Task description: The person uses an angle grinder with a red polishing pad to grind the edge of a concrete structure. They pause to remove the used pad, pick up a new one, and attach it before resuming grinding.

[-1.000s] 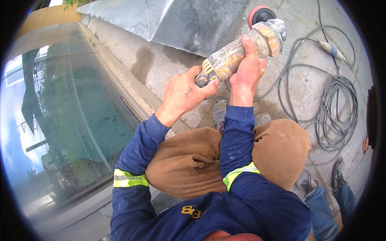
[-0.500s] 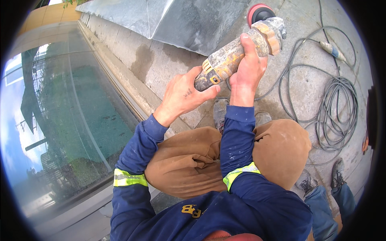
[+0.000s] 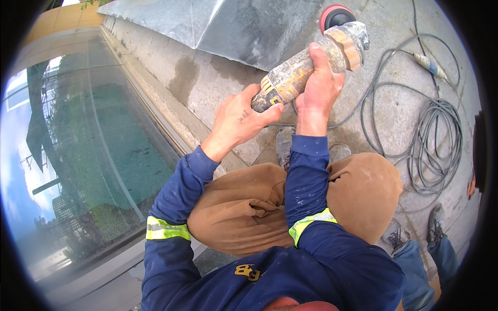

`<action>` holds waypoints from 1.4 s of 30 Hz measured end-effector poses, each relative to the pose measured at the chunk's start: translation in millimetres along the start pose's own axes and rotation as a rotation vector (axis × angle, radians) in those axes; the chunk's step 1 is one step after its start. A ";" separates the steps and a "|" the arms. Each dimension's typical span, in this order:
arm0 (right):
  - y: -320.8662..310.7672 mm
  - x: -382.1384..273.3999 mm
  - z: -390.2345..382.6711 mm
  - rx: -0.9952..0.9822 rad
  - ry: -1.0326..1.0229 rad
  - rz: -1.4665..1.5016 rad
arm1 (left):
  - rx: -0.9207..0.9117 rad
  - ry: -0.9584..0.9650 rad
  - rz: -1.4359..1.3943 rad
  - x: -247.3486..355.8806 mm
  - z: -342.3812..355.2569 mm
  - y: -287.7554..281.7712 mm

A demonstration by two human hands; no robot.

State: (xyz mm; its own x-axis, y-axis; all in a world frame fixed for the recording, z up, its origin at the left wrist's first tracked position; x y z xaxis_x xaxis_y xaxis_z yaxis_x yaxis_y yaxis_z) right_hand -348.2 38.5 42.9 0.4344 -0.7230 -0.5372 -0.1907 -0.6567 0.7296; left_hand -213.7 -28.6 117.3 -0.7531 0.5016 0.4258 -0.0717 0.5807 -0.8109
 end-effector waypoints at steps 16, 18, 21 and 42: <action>-1.7 3.4 1.3 -0.012 -0.025 -0.025 | -0.070 -0.033 -0.017 -1.1 1.0 -2.0; -4.3 5.0 3.6 -0.015 -0.047 -0.038 | -0.102 -0.042 -0.028 -5.5 3.2 -0.4; -1.5 3.9 0.8 -0.011 -0.009 -0.009 | -0.086 0.201 -0.317 -22.5 3.4 1.8; -57.9 45.4 28.8 -0.076 0.162 -0.238 | 0.089 0.129 0.265 -109.8 -41.1 35.3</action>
State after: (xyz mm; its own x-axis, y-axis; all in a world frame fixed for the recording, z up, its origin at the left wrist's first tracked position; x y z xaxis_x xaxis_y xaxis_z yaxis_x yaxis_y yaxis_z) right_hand -342.7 37.6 -35.9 0.5952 -0.5028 -0.6269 -0.0026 -0.7813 0.6241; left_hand -106.6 -36.8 58.3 -0.6647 0.7082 0.2377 0.0546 0.3634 -0.9300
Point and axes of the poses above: each hand's wrist, its own z-axis towards the middle knuckle, its own y-axis out of the palm, x = y × z, the point moved 3 cm from there along z, towards the middle knuckle, and after that the axes turned 3 degrees about z, right-handed, at the moved point
